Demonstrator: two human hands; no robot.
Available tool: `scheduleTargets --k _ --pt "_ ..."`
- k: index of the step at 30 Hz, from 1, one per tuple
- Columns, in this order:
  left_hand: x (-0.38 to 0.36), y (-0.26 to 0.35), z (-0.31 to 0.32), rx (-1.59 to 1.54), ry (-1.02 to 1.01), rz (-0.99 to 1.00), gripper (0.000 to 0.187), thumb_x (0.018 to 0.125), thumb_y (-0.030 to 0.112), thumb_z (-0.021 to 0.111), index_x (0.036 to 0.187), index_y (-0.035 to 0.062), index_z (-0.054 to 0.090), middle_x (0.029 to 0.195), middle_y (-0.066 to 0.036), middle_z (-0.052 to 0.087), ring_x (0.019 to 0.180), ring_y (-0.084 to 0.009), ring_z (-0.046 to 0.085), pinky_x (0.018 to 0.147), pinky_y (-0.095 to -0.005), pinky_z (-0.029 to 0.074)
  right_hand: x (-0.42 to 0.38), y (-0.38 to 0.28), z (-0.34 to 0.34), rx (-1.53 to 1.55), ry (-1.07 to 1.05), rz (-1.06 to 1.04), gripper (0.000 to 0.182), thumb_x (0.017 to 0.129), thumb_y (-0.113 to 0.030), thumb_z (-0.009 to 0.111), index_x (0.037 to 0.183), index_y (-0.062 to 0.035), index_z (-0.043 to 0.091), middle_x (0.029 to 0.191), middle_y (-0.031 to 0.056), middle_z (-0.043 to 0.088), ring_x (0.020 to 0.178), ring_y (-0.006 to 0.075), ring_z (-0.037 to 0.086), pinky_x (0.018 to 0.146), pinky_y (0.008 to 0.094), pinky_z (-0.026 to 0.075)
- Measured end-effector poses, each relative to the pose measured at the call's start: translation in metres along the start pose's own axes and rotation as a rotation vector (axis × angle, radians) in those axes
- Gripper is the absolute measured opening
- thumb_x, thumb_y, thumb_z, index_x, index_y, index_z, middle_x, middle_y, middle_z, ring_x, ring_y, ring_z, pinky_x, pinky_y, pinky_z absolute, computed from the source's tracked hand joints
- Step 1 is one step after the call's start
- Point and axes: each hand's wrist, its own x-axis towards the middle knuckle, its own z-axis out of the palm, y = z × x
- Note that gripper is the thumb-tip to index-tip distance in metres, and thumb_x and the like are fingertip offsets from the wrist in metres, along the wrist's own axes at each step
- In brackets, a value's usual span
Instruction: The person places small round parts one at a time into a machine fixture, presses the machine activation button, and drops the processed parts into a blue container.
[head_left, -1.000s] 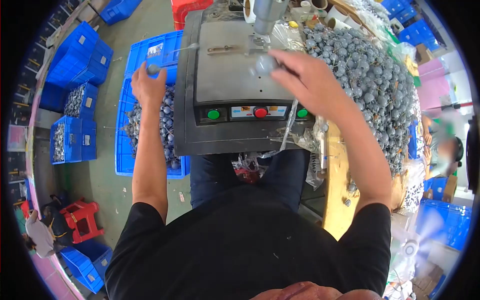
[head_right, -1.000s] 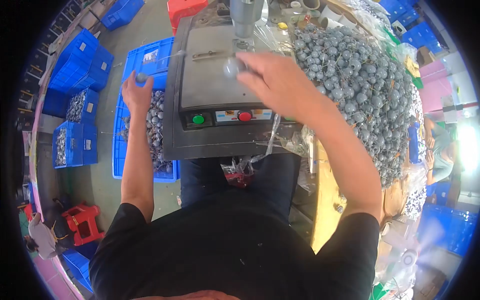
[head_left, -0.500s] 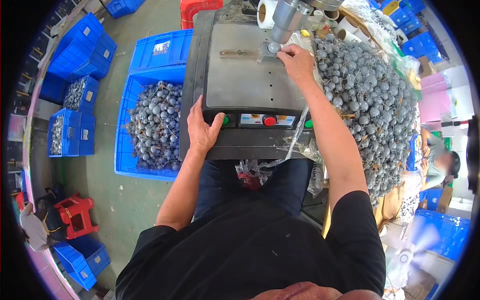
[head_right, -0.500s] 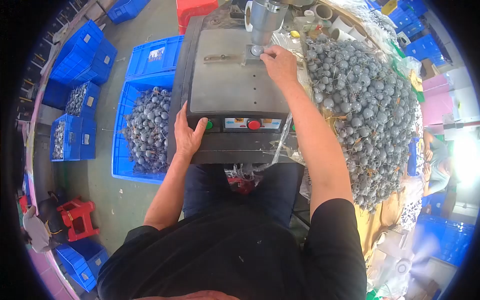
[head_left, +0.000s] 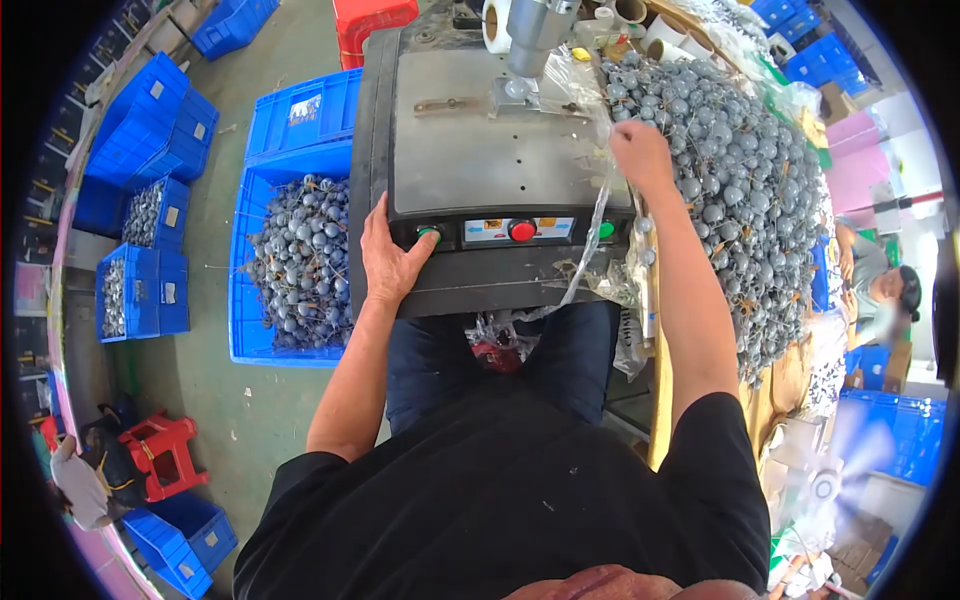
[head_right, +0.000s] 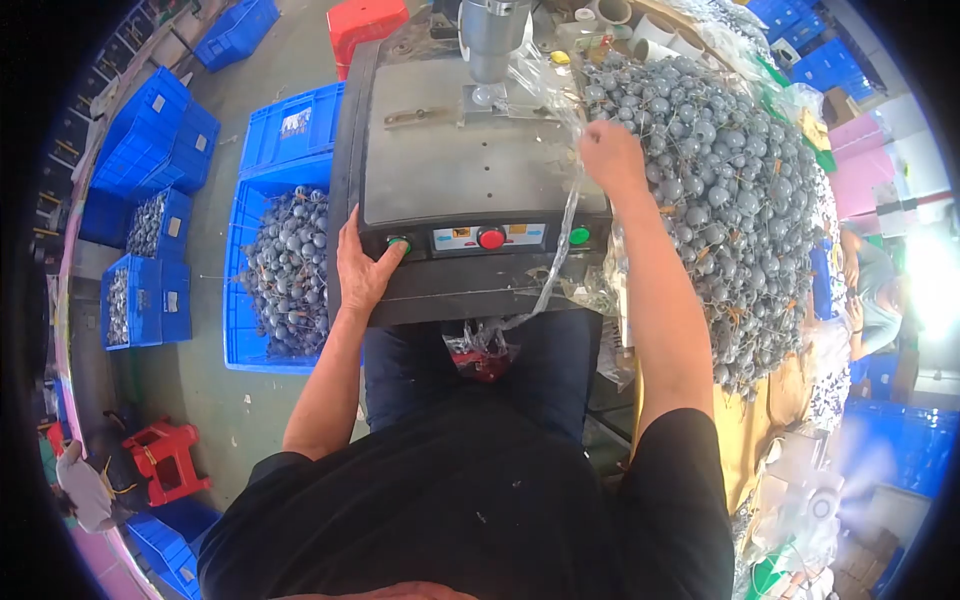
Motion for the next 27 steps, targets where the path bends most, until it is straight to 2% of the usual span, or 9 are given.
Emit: scheduleTargets --k 3,5,8,11,14,19,22,25,27 --pt "0.0 0.002 0.0 -0.023 0.005 -0.006 0.095 0.075 0.037 0.086 0.151 -0.0011 0.043 0.14 -0.026 0.055 0.13 -0.0437 0.052 0.111 -0.05 0.042 -0.021 -0.06 -0.033 0.526 -0.054 0.141 0.032 0.087 -0.028 0.067 0.102 -0.0012 0.078 0.086 0.0141 0.076 0.077 0.0236 0.071 0.073 0.0362 0.053" --pt "0.0 0.004 0.0 -0.022 -0.005 -0.017 0.096 0.075 0.036 0.086 0.151 -0.0013 0.042 0.14 -0.026 0.055 0.13 -0.0438 0.052 0.111 -0.0495 0.042 -0.042 -0.111 -0.03 0.515 -0.102 -0.015 0.034 0.088 -0.029 0.067 0.101 0.0004 0.077 0.085 0.0145 0.076 0.077 0.0243 0.071 0.073 0.0375 0.053" --pt "-0.001 0.003 -0.002 -0.033 -0.019 0.001 0.097 0.074 0.035 0.087 0.152 -0.0015 0.042 0.14 -0.026 0.054 0.131 -0.0439 0.052 0.111 -0.0486 0.043 -0.06 -0.141 0.021 0.585 -0.176 -0.003 0.034 0.089 -0.029 0.067 0.1 0.001 0.077 0.085 0.0155 0.076 0.078 0.0251 0.071 0.076 0.0373 0.054" --pt "-0.001 0.001 -0.007 -0.025 -0.041 0.014 0.098 0.074 0.033 0.088 0.152 -0.002 0.041 0.14 -0.026 0.054 0.131 -0.0427 0.052 0.112 -0.0473 0.043 -0.075 -0.129 0.06 0.727 -0.198 0.049 0.034 0.09 -0.03 0.069 0.102 0.0007 0.076 0.087 0.0141 0.076 0.08 0.023 0.072 0.079 0.0354 0.055" --pt "-0.003 -0.014 0.001 -0.069 -0.048 0.028 0.098 0.074 0.029 0.089 0.153 -0.0033 0.041 0.142 -0.026 0.053 0.133 -0.04 0.052 0.113 -0.0446 0.042 -0.108 -0.104 0.052 0.776 -0.039 0.186 0.033 0.089 -0.029 0.072 0.103 0.0007 0.076 0.089 0.0125 0.077 0.081 0.0203 0.071 0.078 0.0345 0.054" --pt "-0.006 -0.013 0.011 -0.137 -0.03 0.032 0.093 0.078 0.023 0.089 0.15 -0.0107 0.04 0.141 -0.027 0.051 0.134 -0.0371 0.051 0.115 -0.0411 0.039 -0.156 -0.032 0.04 0.876 0.191 0.531 0.034 0.088 -0.028 0.076 0.097 0.0039 0.073 0.079 0.0099 0.073 0.071 0.0153 0.067 0.068 0.0328 0.053" --pt "-0.003 -0.019 0.008 -0.176 -0.094 0.065 0.09 0.08 0.023 0.088 0.151 -0.0073 0.042 0.143 -0.025 0.051 0.134 -0.0366 0.05 0.115 -0.0419 0.039 -0.16 -0.002 0.068 0.821 0.337 0.52 0.033 0.084 -0.031 0.076 0.09 0.0015 0.074 0.08 0.0109 0.074 0.07 0.0179 0.068 0.067 0.0342 0.053" --pt "-0.005 -0.013 0.006 -0.062 -0.066 0.079 0.089 0.081 0.025 0.088 0.152 -0.0053 0.042 0.143 -0.025 0.051 0.134 -0.0356 0.051 0.115 -0.0416 0.039 -0.163 -0.011 0.048 0.637 0.222 0.514 0.031 0.083 -0.029 0.077 0.092 0.0005 0.074 0.085 0.0155 0.075 0.082 0.0239 0.072 0.076 0.0358 0.055" --pt "-0.004 -0.02 0.008 -0.134 -0.086 0.067 0.089 0.081 0.025 0.088 0.152 -0.0053 0.043 0.143 -0.024 0.052 0.133 -0.035 0.052 0.114 -0.0414 0.039 -0.179 -0.018 0.013 0.625 0.149 0.349 0.03 0.083 -0.029 0.076 0.093 -0.0008 0.075 0.086 0.015 0.075 0.084 0.0238 0.072 0.077 0.0355 0.055"
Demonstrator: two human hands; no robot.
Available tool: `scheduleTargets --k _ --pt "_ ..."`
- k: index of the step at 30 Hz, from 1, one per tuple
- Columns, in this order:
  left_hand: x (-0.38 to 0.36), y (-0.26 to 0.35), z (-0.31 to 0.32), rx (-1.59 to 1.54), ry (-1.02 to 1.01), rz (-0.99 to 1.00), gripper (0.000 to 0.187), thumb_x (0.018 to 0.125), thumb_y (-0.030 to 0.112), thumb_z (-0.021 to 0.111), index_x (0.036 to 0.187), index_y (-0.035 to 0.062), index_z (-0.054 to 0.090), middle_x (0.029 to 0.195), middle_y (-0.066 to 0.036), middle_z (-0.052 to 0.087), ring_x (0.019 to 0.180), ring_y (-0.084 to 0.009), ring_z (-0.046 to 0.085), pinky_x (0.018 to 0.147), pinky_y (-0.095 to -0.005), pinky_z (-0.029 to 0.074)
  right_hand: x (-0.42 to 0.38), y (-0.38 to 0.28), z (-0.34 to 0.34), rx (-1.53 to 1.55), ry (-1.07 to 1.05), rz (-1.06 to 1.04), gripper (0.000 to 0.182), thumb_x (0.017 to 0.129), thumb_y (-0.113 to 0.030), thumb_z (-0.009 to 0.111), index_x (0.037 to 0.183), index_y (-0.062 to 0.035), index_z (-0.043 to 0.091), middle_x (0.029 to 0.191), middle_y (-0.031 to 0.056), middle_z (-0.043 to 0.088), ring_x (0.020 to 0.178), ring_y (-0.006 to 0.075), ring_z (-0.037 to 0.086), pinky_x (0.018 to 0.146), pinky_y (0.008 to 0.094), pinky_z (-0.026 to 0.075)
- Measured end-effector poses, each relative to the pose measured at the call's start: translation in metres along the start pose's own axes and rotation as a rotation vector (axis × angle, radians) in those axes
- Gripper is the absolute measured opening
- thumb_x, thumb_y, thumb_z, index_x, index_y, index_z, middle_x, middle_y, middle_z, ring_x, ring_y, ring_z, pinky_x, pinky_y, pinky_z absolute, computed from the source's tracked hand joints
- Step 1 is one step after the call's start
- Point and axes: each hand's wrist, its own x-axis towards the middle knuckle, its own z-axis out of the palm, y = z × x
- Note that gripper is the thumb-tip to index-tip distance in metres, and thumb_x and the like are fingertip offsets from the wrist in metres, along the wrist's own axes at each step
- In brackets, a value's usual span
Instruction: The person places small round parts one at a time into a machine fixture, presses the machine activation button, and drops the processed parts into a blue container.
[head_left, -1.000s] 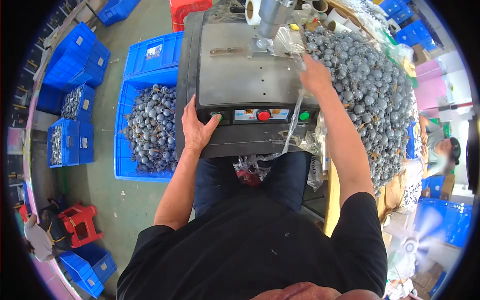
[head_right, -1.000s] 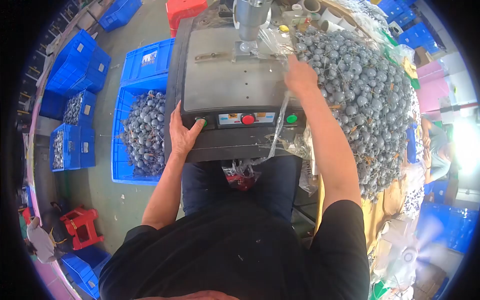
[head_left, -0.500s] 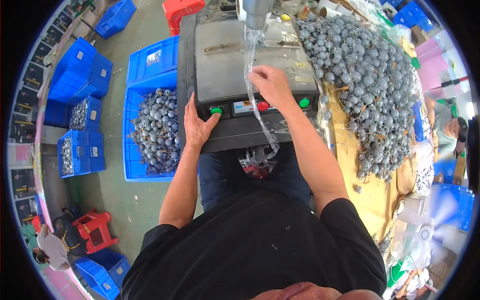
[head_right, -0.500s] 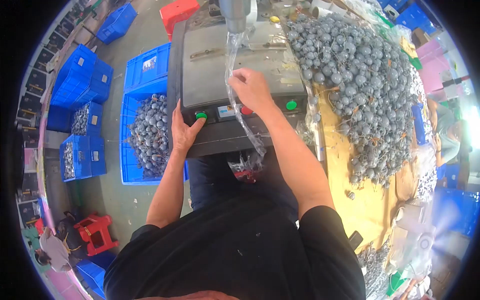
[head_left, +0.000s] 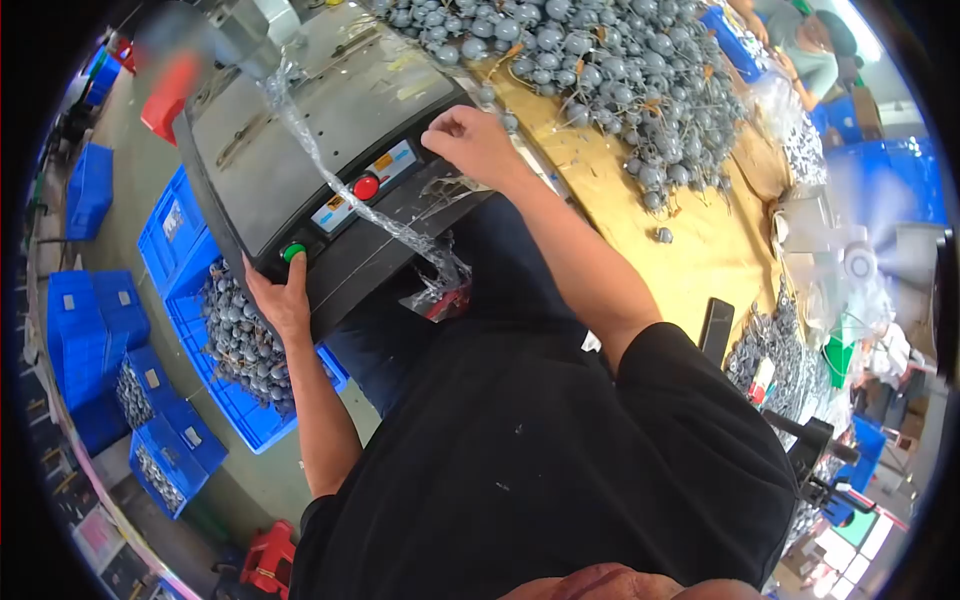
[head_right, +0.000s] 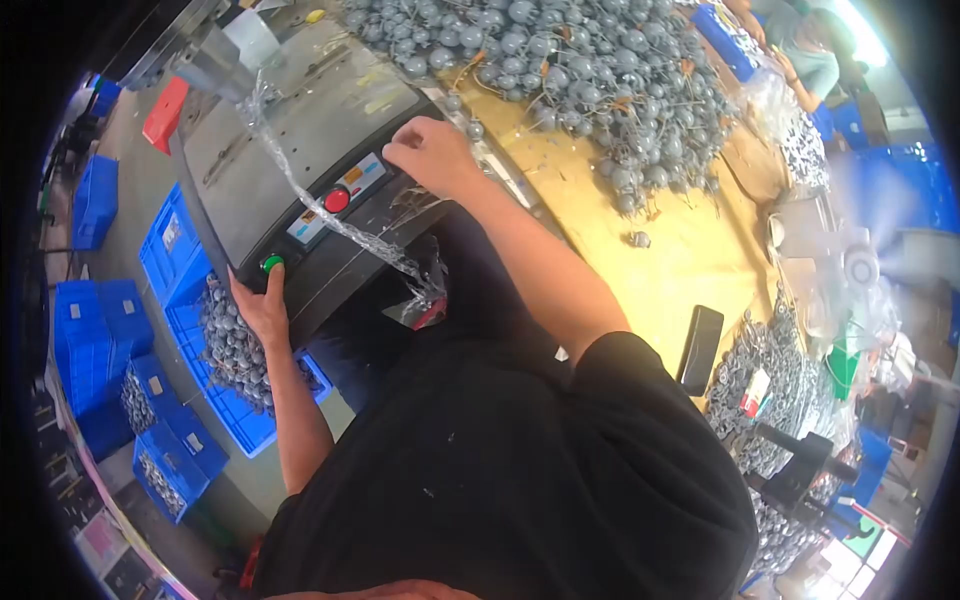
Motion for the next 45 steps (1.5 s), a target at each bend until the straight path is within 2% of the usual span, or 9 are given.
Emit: scheduleTargets --k 5,7,15,24,27,31,34,37,45 --pt "-0.001 0.009 0.001 0.017 -0.011 -0.011 0.089 0.082 0.025 0.088 0.15 -0.0094 0.042 0.145 -0.024 0.052 0.133 -0.0317 0.052 0.115 -0.04 0.039 -0.064 -0.035 -0.109 -0.334 0.094 -0.061 0.028 0.087 -0.028 0.078 0.1 -0.0026 0.074 0.091 0.0091 0.076 0.079 0.0187 0.071 0.074 0.0335 0.056" --pt "-0.001 0.007 0.001 -0.039 -0.036 -0.015 0.086 0.083 0.021 0.087 0.149 -0.0105 0.042 0.146 -0.023 0.052 0.134 -0.0297 0.052 0.115 -0.0392 0.038 -0.088 -0.036 -0.151 -0.581 0.157 0.071 0.028 0.086 -0.029 0.073 0.103 -0.0061 0.076 0.101 0.0173 0.074 0.094 0.0334 0.072 0.083 0.043 0.056" --pt "0.0 0.014 0.001 -0.158 -0.086 -0.041 0.08 0.085 0.014 0.085 0.149 -0.0089 0.043 0.143 -0.02 0.054 0.13 -0.0269 0.054 0.113 -0.0381 0.041 -0.117 0.023 -0.22 -0.996 0.333 0.318 0.053 0.08 -0.048 0.077 0.107 -0.0023 0.074 0.104 0.0227 0.071 0.099 0.0403 0.068 0.087 0.0474 0.054" --pt "0.052 0.056 -0.007 0.007 0.07 0.05 0.067 0.093 0.021 0.076 0.149 -0.0053 0.05 0.13 -0.018 0.064 0.111 -0.0225 0.064 0.098 -0.0344 0.05 -0.088 -0.016 -0.302 0.079 0.584 0.135 0.037 0.088 -0.031 0.074 0.105 0.0023 0.071 0.074 0.0062 0.064 0.057 0.0119 0.054 0.055 0.0242 0.042" --pt "0.088 0.079 0.018 -0.005 -0.082 -0.055 0.064 0.095 0.035 0.072 0.143 -0.0047 0.057 0.123 -0.017 0.07 0.098 -0.0191 0.067 0.084 -0.0319 0.053 -0.073 -0.045 -0.318 0.635 0.51 -0.036 0.03 0.099 -0.019 0.059 0.12 0.0021 0.066 0.091 0.0082 0.066 0.076 0.0123 0.059 0.069 0.031 0.047" --pt "0.131 0.09 0.074 0.185 -0.286 -0.062 0.065 0.094 0.055 0.063 0.129 0.0001 0.07 0.112 -0.019 0.076 0.097 -0.0266 0.071 0.088 -0.04 0.052 -0.067 -0.024 -0.327 0.448 0.324 -0.061 0.022 0.102 -0.018 0.058 0.116 -0.0033 0.062 0.096 0.0064 0.066 0.079 0.0118 0.057 0.074 0.0328 0.049" --pt "0.159 0.098 0.113 0.366 -0.292 -0.094 0.055 0.092 0.05 0.062 0.112 0.0006 0.076 0.104 -0.023 0.075 0.103 -0.0377 0.071 0.09 -0.0468 0.052 -0.069 -0.038 -0.299 0.59 0.345 0.171 0.014 0.103 -0.023 0.058 0.11 -0.0114 0.062 0.086 -0.0048 0.059 0.067 0.0056 0.051 0.057 0.0232 0.042" --pt "0.17 0.135 0.132 0.158 -0.221 -0.069 0.045 0.091 0.043 0.06 0.099 0.0011 0.075 0.097 -0.023 0.074 0.095 -0.0384 0.071 0.085 -0.0467 0.053 -0.068 0.011 -0.295 0.589 -0.093 0.173 0.034 0.103 -0.027 0.057 0.124 -0.0008 0.06 0.092 0.0031 0.065 0.065 0.0087 0.056 0.045 0.0217 0.034" --pt "0.171 0.203 0.168 0.116 -0.448 0.268 0.042 0.091 0.045 0.061 0.096 0.005 0.075 0.092 -0.02 0.075 0.089 -0.0376 0.072 0.082 -0.0446 0.055 -0.06 -0.02 -0.273 0.902 0.044 0.297 0.047 0.103 -0.032 0.048 0.135 0.0019 0.054 0.108 0.0153 0.068 0.072 0.0184 0.063 0.041 0.0246 0.04"
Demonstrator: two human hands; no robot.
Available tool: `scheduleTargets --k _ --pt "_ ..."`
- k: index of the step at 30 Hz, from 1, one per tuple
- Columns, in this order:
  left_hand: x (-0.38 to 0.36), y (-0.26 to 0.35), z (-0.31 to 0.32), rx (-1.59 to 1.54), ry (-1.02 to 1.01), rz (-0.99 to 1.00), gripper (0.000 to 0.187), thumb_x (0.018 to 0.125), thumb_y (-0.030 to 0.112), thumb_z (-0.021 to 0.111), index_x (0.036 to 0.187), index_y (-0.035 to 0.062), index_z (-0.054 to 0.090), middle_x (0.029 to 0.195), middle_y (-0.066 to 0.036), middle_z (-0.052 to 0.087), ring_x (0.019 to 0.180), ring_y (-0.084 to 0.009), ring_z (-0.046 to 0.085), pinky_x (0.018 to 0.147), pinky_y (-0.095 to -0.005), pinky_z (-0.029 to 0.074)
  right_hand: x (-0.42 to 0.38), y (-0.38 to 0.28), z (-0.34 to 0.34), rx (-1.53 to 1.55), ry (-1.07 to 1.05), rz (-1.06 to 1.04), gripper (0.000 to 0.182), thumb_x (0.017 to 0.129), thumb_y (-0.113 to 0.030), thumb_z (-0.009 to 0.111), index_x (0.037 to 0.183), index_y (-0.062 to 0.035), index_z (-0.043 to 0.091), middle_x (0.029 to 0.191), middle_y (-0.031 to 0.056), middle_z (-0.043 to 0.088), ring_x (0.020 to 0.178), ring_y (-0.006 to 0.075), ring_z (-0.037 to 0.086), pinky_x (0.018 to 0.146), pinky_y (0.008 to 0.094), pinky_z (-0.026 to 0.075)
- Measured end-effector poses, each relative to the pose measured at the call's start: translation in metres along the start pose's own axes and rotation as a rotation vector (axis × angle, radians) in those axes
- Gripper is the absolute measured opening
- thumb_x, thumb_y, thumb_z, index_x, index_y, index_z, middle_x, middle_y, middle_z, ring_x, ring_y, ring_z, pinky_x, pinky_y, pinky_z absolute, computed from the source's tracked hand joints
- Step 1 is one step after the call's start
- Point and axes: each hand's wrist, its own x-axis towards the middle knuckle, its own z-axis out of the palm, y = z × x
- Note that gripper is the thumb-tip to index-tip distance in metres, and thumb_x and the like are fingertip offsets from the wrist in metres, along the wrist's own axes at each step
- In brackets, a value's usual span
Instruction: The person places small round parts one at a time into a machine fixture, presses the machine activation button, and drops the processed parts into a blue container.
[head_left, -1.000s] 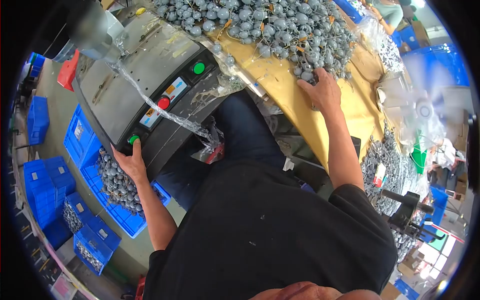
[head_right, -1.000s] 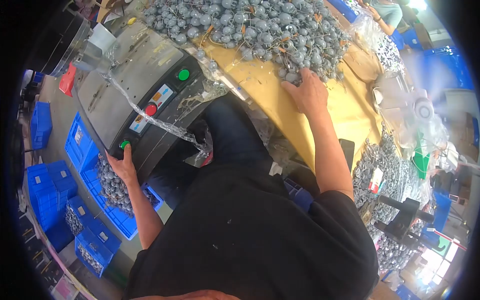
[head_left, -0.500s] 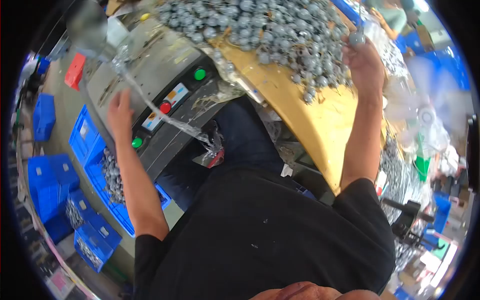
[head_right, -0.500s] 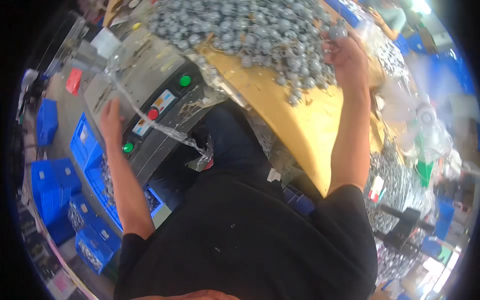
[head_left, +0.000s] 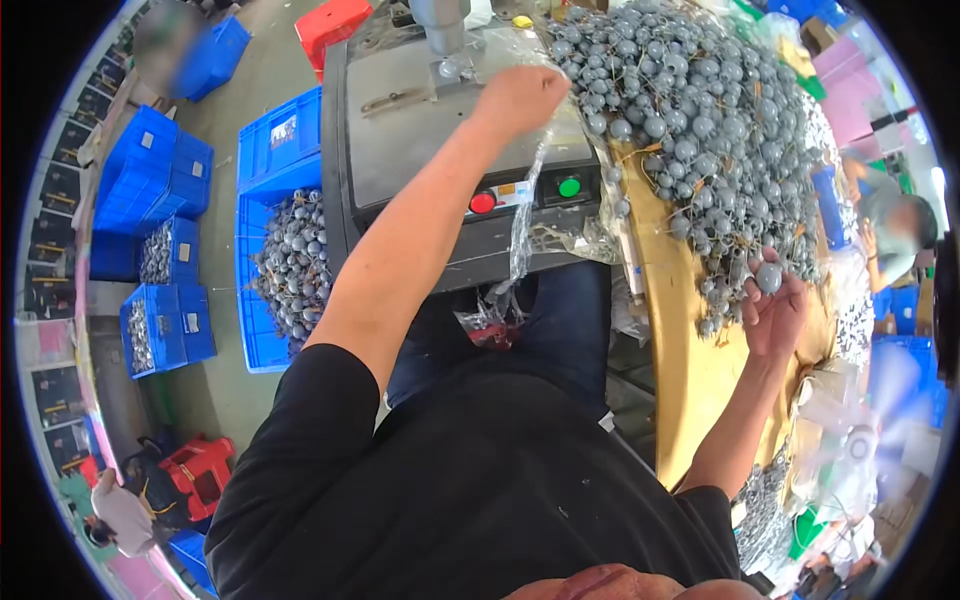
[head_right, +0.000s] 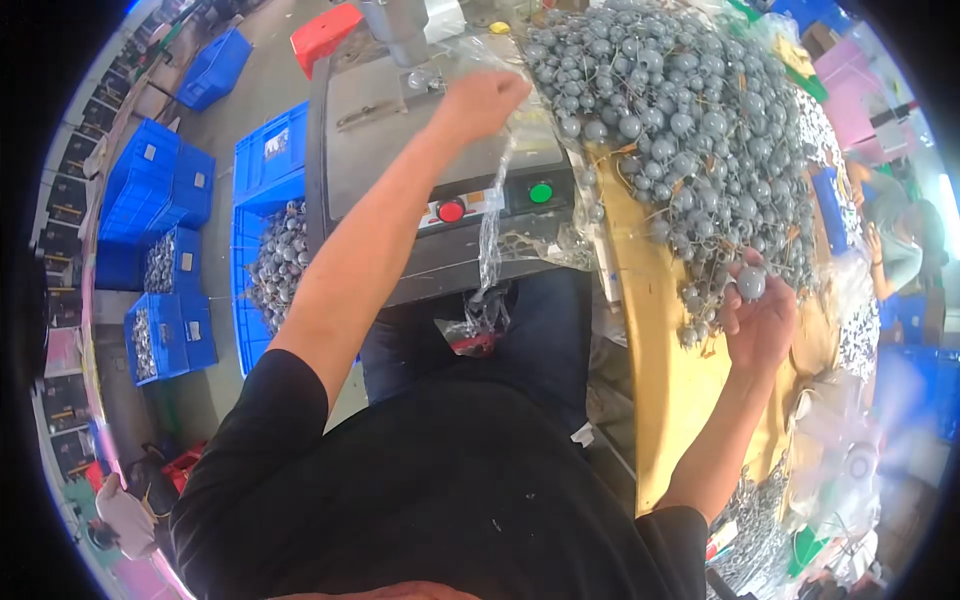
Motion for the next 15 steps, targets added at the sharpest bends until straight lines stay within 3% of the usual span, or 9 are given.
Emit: scheduleTargets --k 3,6,9,12,14,15 --pt "-0.037 -0.013 -0.006 -0.031 0.24 -0.108 0.045 0.09 0.049 0.064 0.095 0.0059 0.077 0.091 -0.017 0.075 0.088 -0.0365 0.071 0.082 -0.0439 0.056 -0.006 -0.003 -0.006 -0.111 -0.008 -0.009 0.036 0.101 -0.03 0.058 0.126 -0.0036 0.059 0.105 0.0115 0.067 0.071 0.0143 0.059 0.044 0.0231 0.038" --pt "-0.047 -0.051 -0.027 0.002 0.486 -0.206 0.048 0.086 0.05 0.07 0.106 0.0084 0.078 0.105 -0.016 0.075 0.102 -0.036 0.068 0.094 -0.0452 0.052 -0.014 -0.012 0.005 -0.365 0.031 -0.004 0.028 0.098 -0.028 0.067 0.116 -0.0074 0.062 0.101 0.0076 0.067 0.071 0.0105 0.056 0.049 0.0218 0.04" --pt "-0.032 -0.082 -0.035 0.457 0.559 -0.258 0.058 0.08 0.049 0.077 0.12 0.0065 0.073 0.124 -0.018 0.067 0.121 -0.0368 0.058 0.105 -0.0489 0.045 -0.018 -0.022 0.027 -0.676 -0.018 -0.065 0.03 0.098 -0.03 0.07 0.113 -0.0053 0.066 0.102 0.0065 0.068 0.075 0.0101 0.059 0.055 0.0224 0.045" --pt "-0.018 -0.075 -0.041 0.397 0.373 -0.354 0.068 0.075 0.047 0.08 0.126 0.0046 0.067 0.133 -0.02 0.06 0.13 -0.0379 0.05 0.11 -0.0518 0.04 -0.031 -0.041 0.064 -1.003 -0.071 -0.066 0.034 0.096 -0.033 0.074 0.112 -0.0037 0.072 0.106 0.0051 0.068 0.08 0.0098 0.061 0.061 0.0239 0.049" --pt "-0.01 -0.079 -0.037 0.357 0.424 -0.332 0.066 0.074 0.046 0.081 0.123 0.0032 0.067 0.13 -0.019 0.061 0.128 -0.0373 0.051 0.109 -0.0506 0.041 -0.042 -0.055 0.079 -1.187 -0.054 -0.007 0.037 0.094 -0.036 0.076 0.112 -0.0032 0.075 0.108 0.0036 0.068 0.085 0.0095 0.062 0.064 0.0249 0.05" --pt "-0.009 -0.082 -0.035 0.336 0.449 -0.325 0.066 0.074 0.046 0.081 0.122 0.0024 0.067 0.129 -0.019 0.061 0.127 -0.037 0.052 0.108 -0.05 0.041 -0.052 -0.056 0.1 -1.235 -0.023 -0.086 0.041 0.09 -0.037 0.081 0.112 -0.0032 0.076 0.101 0.001 0.065 0.08 0.0089 0.058 0.064 0.0248 0.047"
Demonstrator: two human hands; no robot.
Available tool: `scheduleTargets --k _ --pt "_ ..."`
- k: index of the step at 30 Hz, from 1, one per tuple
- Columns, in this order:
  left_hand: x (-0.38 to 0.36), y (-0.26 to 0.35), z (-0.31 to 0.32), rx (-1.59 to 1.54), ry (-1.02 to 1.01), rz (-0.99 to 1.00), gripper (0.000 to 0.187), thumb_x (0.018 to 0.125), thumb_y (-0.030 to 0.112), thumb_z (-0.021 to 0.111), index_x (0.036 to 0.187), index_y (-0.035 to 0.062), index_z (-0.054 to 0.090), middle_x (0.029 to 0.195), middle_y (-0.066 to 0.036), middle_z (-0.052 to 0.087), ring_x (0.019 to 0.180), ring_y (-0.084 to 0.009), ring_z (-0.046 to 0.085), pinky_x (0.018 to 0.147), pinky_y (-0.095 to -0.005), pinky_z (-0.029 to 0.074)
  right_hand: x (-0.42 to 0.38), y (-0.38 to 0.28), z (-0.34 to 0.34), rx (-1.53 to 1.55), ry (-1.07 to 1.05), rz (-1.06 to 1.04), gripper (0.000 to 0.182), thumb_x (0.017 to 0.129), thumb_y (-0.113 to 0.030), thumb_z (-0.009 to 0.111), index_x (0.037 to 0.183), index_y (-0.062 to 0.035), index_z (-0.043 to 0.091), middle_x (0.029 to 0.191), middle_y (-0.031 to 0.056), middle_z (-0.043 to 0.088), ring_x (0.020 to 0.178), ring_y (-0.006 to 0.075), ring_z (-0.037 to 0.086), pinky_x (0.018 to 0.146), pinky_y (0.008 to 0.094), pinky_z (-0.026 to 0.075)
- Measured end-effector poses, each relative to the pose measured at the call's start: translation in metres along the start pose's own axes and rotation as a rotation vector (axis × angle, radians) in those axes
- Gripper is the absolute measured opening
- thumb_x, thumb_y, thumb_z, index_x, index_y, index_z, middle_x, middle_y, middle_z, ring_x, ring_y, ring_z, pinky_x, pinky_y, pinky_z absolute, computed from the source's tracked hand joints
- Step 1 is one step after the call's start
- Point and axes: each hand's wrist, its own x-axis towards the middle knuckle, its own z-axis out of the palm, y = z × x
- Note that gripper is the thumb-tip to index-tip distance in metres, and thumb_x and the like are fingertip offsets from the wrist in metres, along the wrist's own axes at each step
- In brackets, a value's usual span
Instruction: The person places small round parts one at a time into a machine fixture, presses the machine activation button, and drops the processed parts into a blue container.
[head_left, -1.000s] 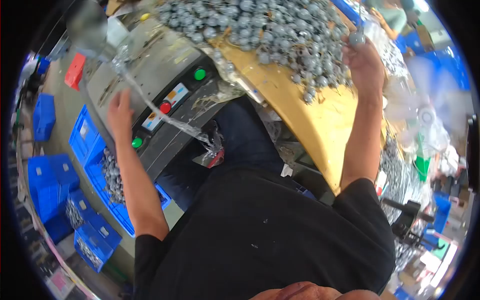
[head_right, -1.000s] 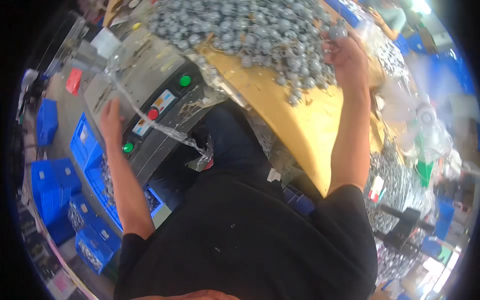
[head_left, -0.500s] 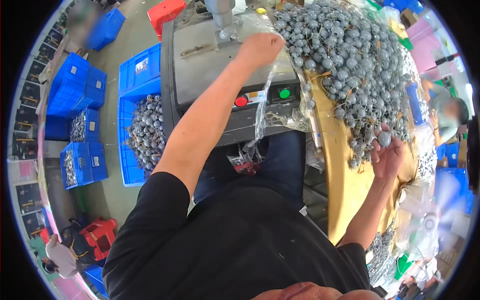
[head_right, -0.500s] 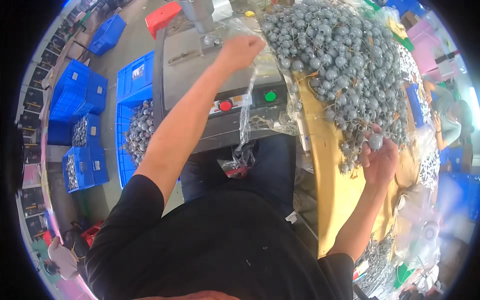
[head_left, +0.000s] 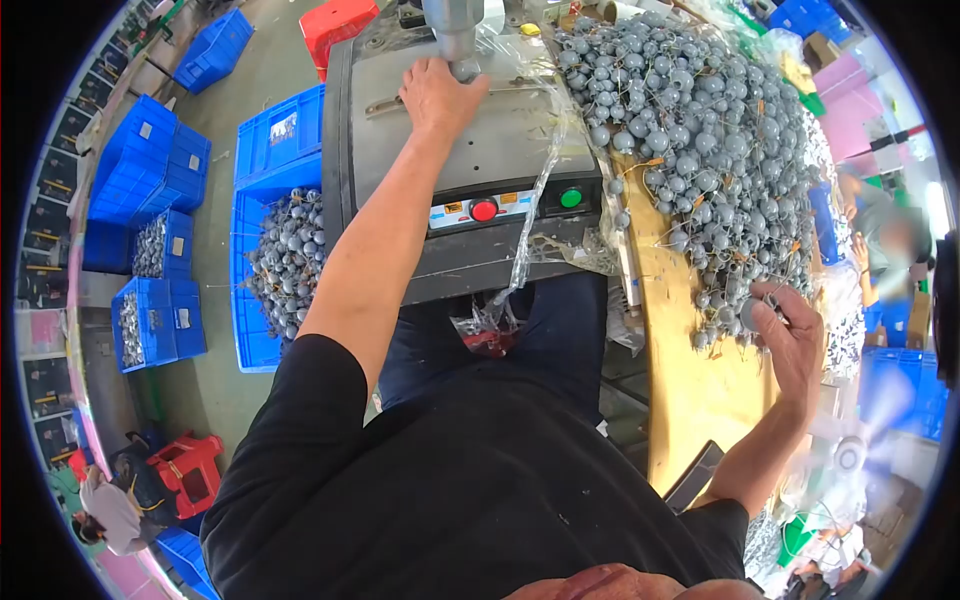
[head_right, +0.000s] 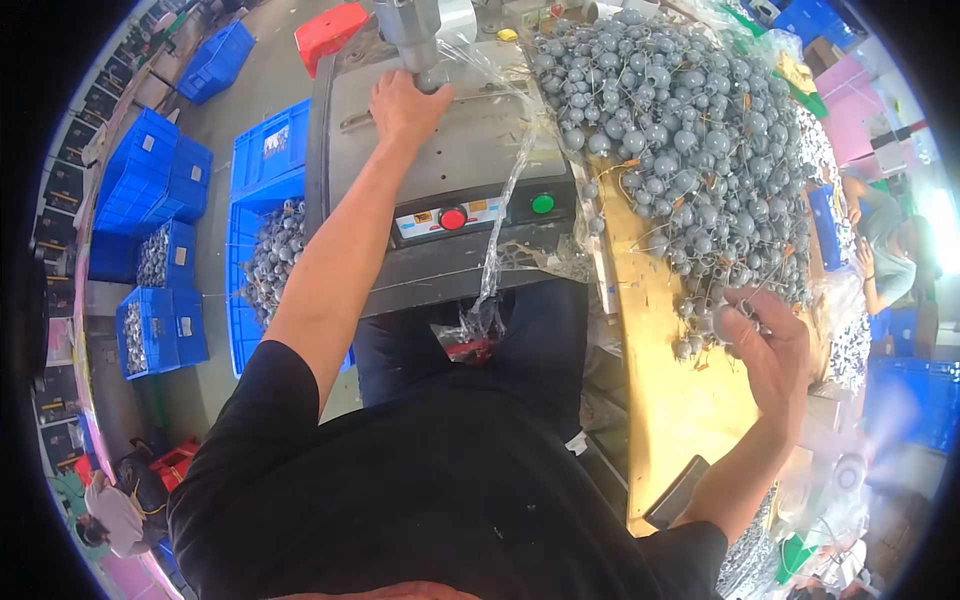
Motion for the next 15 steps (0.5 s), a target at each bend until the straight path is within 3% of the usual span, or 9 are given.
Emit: scheduleTargets --k 3,4,7,10,13,15 --pt "-0.007 -0.001 -0.004 -0.065 0.07 0.038 0.066 0.074 0.045 0.081 0.121 0.0024 0.066 0.126 -0.018 0.062 0.125 -0.0366 0.053 0.108 -0.0502 0.041 0.0 -0.018 -0.004 -0.266 0.01 -0.194 0.041 0.087 -0.034 0.084 0.11 -0.0008 0.076 0.095 -0.0007 0.062 0.074 0.0086 0.052 0.064 0.0248 0.044" --pt "-0.013 -0.003 -0.015 -0.094 0.085 0.045 0.064 0.074 0.044 0.081 0.12 0.0021 0.066 0.125 -0.018 0.063 0.124 -0.0366 0.054 0.107 -0.0492 0.043 -0.001 -0.024 0.0 -0.168 -0.002 -0.173 0.036 0.085 -0.026 0.085 0.11 -0.0007 0.076 0.087 -0.0016 0.058 0.069 0.0087 0.047 0.065 0.0244 0.042" --pt "-0.04 -0.02 -0.051 -0.154 0.131 0.078 0.062 0.074 0.041 0.083 0.119 0.0017 0.067 0.123 -0.018 0.064 0.121 -0.037 0.057 0.105 -0.0476 0.045 0.005 -0.052 0.007 -0.235 -0.126 -0.191 0.03 0.084 -0.019 0.082 0.108 -0.0008 0.075 0.085 -0.002 0.059 0.069 0.0077 0.05 0.062 0.0242 0.041" --pt "-0.055 -0.067 -0.09 -0.125 0.198 0.112 0.062 0.074 0.04 0.083 0.12 0.0024 0.065 0.122 -0.019 0.064 0.12 -0.038 0.057 0.104 -0.0482 0.045 0.024 -0.074 0.035 0.019 -0.345 -0.231 0.025 0.084 -0.016 0.08 0.103 -0.0007 0.073 0.081 -0.001 0.061 0.069 0.0065 0.054 0.059 0.0239 0.041" --pt "-0.067 -0.121 -0.129 -0.054 0.294 0.081 0.06 0.075 0.039 0.084 0.119 0.0026 0.065 0.122 -0.021 0.065 0.119 -0.0392 0.058 0.104 -0.0483 0.046 0.056 -0.105 0.077 -0.11 -0.421 -0.42 0.023 0.085 -0.016 0.078 0.099 -0.0008 0.069 0.081 0.0012 0.065 0.07 0.0065 0.06 0.058 0.0244 0.044" --pt "-0.075 -0.157 -0.154 0.023 0.316 -0.061 0.065 0.076 0.037 0.084 0.126 0.0015 0.064 0.127 -0.023 0.064 0.123 -0.0403 0.057 0.106 -0.0489 0.045 0.082 -0.122 0.119 -0.053 -0.417 -0.589 0.02 0.085 -0.016 0.076 0.094 -0.0018 0.066 0.078 0.0042 0.066 0.072 0.0105 0.065 0.063 0.028 0.05"
